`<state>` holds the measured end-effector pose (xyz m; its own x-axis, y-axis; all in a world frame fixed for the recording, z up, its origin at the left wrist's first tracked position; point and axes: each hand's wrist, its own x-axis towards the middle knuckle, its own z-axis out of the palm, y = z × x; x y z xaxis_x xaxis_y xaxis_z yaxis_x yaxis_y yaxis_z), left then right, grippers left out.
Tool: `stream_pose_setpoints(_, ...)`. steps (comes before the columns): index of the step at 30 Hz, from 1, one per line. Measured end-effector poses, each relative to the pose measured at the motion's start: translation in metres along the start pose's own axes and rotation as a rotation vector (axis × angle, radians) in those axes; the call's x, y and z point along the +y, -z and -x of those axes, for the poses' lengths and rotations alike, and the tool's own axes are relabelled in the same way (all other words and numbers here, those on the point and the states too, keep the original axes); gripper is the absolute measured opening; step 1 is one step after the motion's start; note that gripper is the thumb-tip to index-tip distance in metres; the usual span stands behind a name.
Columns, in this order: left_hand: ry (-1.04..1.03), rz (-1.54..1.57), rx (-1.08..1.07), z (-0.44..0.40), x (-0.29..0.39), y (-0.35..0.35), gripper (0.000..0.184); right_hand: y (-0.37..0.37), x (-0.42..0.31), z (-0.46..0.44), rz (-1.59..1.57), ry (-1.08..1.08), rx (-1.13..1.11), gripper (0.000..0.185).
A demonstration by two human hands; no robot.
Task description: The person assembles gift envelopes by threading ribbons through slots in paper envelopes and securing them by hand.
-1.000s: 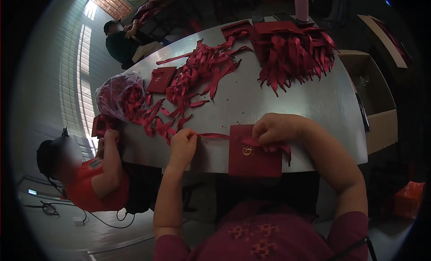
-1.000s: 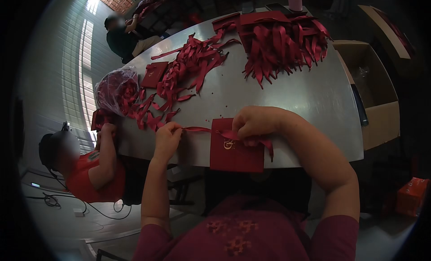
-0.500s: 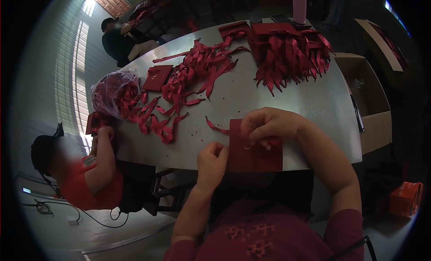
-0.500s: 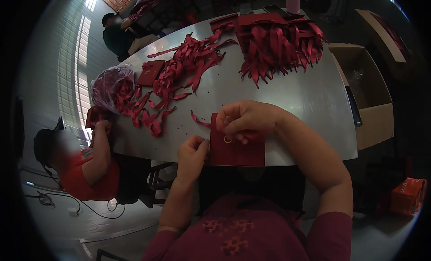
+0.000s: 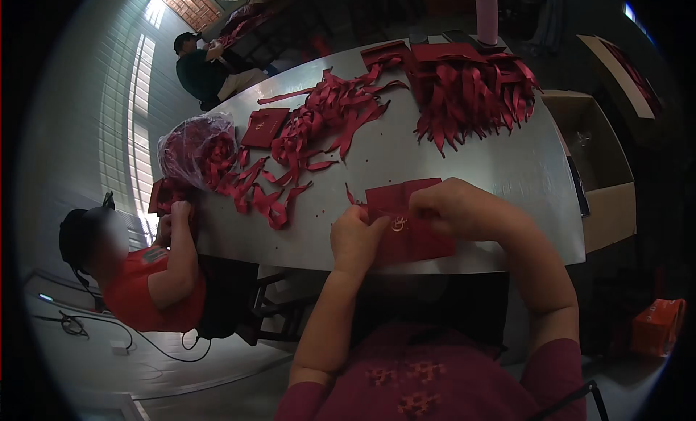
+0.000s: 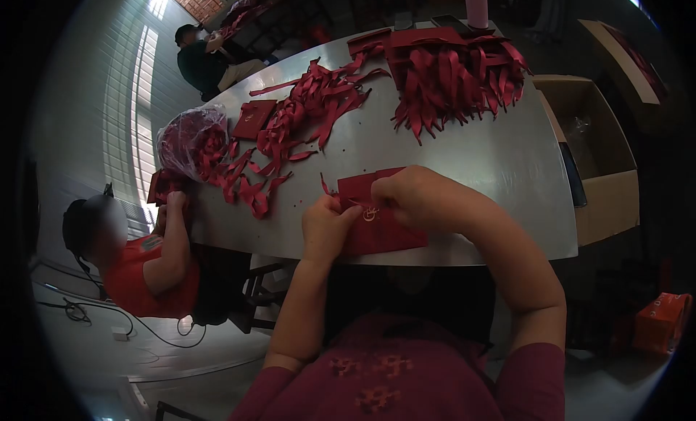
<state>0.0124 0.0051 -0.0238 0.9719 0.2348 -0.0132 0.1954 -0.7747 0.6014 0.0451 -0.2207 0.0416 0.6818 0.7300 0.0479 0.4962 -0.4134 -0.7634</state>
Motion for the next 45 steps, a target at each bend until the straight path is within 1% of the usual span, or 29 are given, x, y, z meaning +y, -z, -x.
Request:
stream_pose_setpoints(2,0.003,0.021,-0.004,0.0,-0.003,-0.001,0.041,0.004,-0.004,0.009,0.027,0.006,0.051,0.025)
stream_pose_setpoints(4,0.016,0.134,0.003,0.0,-0.004,0.001,0.04,0.013,-0.008,0.022,-0.097,-0.064,-0.054,0.024)
stream_pose_setpoints(5,0.015,0.136,0.001,0.001,-0.004,0.002,0.04,0.02,-0.008,0.029,-0.095,-0.067,-0.054,0.024)
stream_pose_setpoints(7,0.044,0.24,0.02,0.002,-0.002,0.006,0.035,0.033,-0.005,0.038,-0.315,-0.209,-0.287,0.025)
stream_pose_setpoints(8,0.047,0.246,0.019,0.003,-0.001,0.01,0.035,0.033,-0.001,0.042,-0.311,-0.213,-0.291,0.025)
stream_pose_setpoints(10,0.181,0.639,-0.151,0.003,-0.004,0.019,0.031,0.028,0.006,0.046,-0.672,-0.143,-0.139,0.021)
stream_pose_setpoints(11,0.185,0.641,-0.155,0.002,-0.01,0.021,0.031,0.025,0.006,0.047,-0.673,-0.148,-0.14,0.021)
stream_pose_setpoints(13,0.193,0.91,-0.31,-0.001,-0.021,0.022,0.032,0.017,-0.003,0.043,-1.133,-0.107,-0.066,0.016)
stream_pose_setpoints(14,0.195,0.91,-0.308,-0.001,-0.025,0.023,0.032,0.012,-0.004,0.039,-1.134,-0.107,-0.069,0.016)
stream_pose_setpoints(16,0.181,0.895,-0.382,0.0,-0.026,0.027,0.031,0.001,-0.003,0.029,-0.926,0.134,0.161,0.016)
stream_pose_setpoints(17,0.184,0.897,-0.38,0.001,-0.024,0.029,0.031,0.001,-0.006,0.026,-0.926,0.133,0.158,0.016)
stream_pose_setpoints(19,0.148,0.672,-0.439,0.005,-0.011,0.034,0.025,0.006,-0.009,0.021,-0.885,0.008,0.168,0.02)
stream_pose_setpoints(20,0.148,0.677,-0.439,0.008,-0.008,0.034,0.025,0.007,-0.007,0.019,-0.882,0.005,0.165,0.02)
stream_pose_setpoints(22,0.213,0.612,-0.4,0.012,-0.003,0.033,0.024,0.007,-0.001,0.014,-0.32,0.187,0.309,0.019)
stream_pose_setpoints(23,0.213,0.611,-0.4,0.015,0.001,0.033,0.024,0.006,-0.003,0.012,-0.321,0.187,0.309,0.019)
stream_pose_setpoints(25,0.114,0.44,-0.315,0.021,0.007,0.031,0.025,0.0,-0.011,0.006,-0.136,0.332,0.566,0.014)
stream_pose_setpoints(26,0.116,0.439,-0.314,0.021,0.005,0.025,0.025,-0.001,-0.012,0.004,-0.139,0.332,0.565,0.014)
stream_pose_setpoints(28,-0.105,0.309,-0.174,0.02,0.002,0.015,0.023,0.0,-0.016,0.001,-0.489,0.24,0.419,0.011)
stream_pose_setpoints(29,-0.108,0.305,-0.176,0.018,0.001,0.012,0.023,0.0,-0.019,-0.001,-0.49,0.242,0.424,0.011)
stream_pose_setpoints(31,-0.076,0.382,-0.142,0.014,0.006,0.011,0.018,0.002,-0.026,-0.002,-0.938,0.024,0.268,0.01)
stream_pose_setpoints(32,-0.075,0.379,-0.142,0.01,0.006,0.011,0.018,0.004,-0.024,-0.002,-0.941,0.025,0.268,0.01)
stream_pose_setpoints(34,0.069,0.526,-0.219,0.0,0.002,0.016,0.014,0.007,-0.017,-0.006,-0.922,-0.027,0.165,0.008)
stream_pose_setpoints(35,0.07,0.519,-0.217,-0.003,0.001,0.02,0.014,0.004,-0.013,-0.009,-0.928,-0.023,0.165,0.008)
stream_pose_setpoints(37,0.164,0.654,-0.281,-0.005,0.004,0.031,0.012,-0.006,-0.001,-0.017,-0.645,0.025,0.26,0.007)
stream_pose_setpoints(38,0.165,0.648,-0.28,-0.006,0.002,0.033,0.012,-0.011,0.003,-0.02,-0.652,0.028,0.261,0.007)
stream_pose_setpoints(40,0.185,0.758,-0.346,-0.008,-0.001,0.035,0.014,-0.022,0.008,-0.025,-0.412,-0.015,0.201,0.011)
stream_pose_setpoints(41,0.187,0.754,-0.346,-0.007,-0.001,0.036,0.014,-0.03,0.011,-0.027,-0.416,-0.015,0.201,0.011)
stream_pose_setpoints(43,0.203,0.875,-0.42,-0.004,0.0,0.038,0.017,-0.043,0.016,-0.029,-0.182,-0.032,0.164,0.016)
stream_pose_setpoints(45,0.198,0.898,-0.461,-0.003,-0.005,0.034,0.018,-0.05,0.019,-0.028,-0.113,-0.024,0.161,0.017)
